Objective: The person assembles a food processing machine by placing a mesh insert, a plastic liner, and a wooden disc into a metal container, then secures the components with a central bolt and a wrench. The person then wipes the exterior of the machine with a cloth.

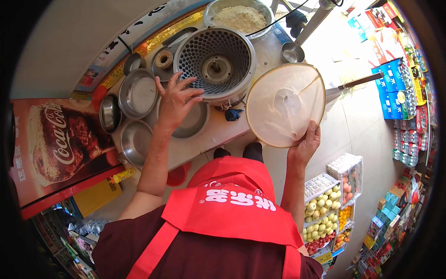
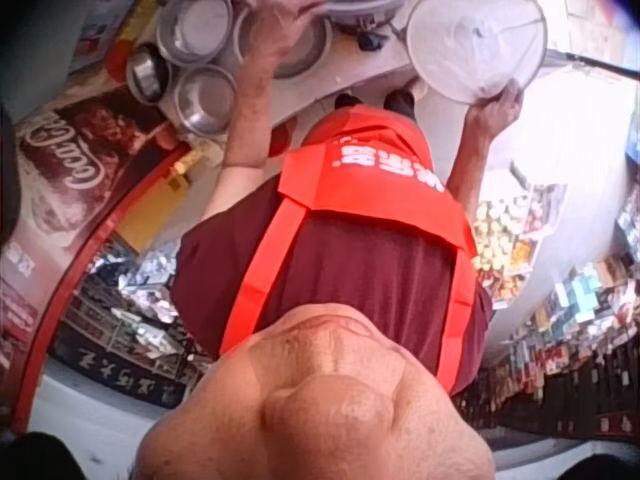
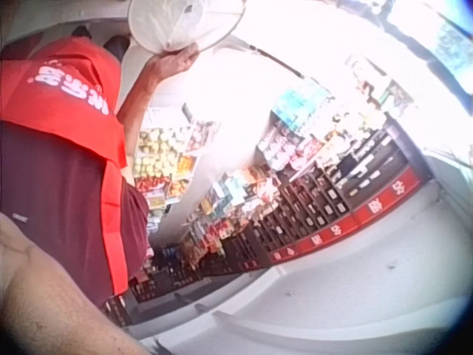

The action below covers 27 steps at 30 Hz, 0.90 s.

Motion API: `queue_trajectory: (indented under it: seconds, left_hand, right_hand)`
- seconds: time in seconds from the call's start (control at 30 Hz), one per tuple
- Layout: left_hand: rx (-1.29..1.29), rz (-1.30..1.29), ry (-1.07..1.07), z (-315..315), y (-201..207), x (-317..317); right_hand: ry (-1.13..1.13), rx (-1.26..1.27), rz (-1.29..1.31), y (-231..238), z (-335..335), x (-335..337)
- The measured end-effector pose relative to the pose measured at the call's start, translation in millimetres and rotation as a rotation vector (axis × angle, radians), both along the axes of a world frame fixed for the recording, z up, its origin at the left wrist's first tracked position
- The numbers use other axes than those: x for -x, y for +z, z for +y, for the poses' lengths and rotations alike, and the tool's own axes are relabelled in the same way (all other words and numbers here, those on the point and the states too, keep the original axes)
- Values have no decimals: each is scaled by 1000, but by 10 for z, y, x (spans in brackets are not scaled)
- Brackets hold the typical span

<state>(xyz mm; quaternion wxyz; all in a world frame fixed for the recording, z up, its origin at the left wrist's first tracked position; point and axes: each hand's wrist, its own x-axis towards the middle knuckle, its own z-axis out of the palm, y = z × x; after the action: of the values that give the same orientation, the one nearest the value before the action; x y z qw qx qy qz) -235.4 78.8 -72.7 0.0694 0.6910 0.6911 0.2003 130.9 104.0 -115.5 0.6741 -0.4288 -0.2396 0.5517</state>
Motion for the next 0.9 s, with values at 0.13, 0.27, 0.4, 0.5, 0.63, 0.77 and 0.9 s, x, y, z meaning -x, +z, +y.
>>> queue_trajectory:
  seconds: [0.13, 0.27, 0.4, 0.5, 0.63, 0.77, 0.9]
  left_hand:
    - [22, -52, -43, 68, -25, -260]
    - [-38, -55, -36, 89, -26, -368]
    - [-45, 0, 19, 25, 14, -152]
    - [-39, 21, 35, -8, 36, -8]
    - [-28, 21, 41, -7, 41, 9]
    - [31, 23, 60, -26, -9, -3]
    - [-13, 26, 32, -51, -138, 29]
  right_hand:
    - [-42, 45, -6, 74, 34, 60]
    - [-35, 6, 9, 92, 64, 70]
    - [-29, 14, -18, 71, 77, 31]
    - [-41, 39, -13, 60, 81, 14]
    - [-22, 22, -17, 39, 94, 18]
    - [10, 5, -25, 14, 139, -26]
    - [19, -14, -87, 28, 236, -104]
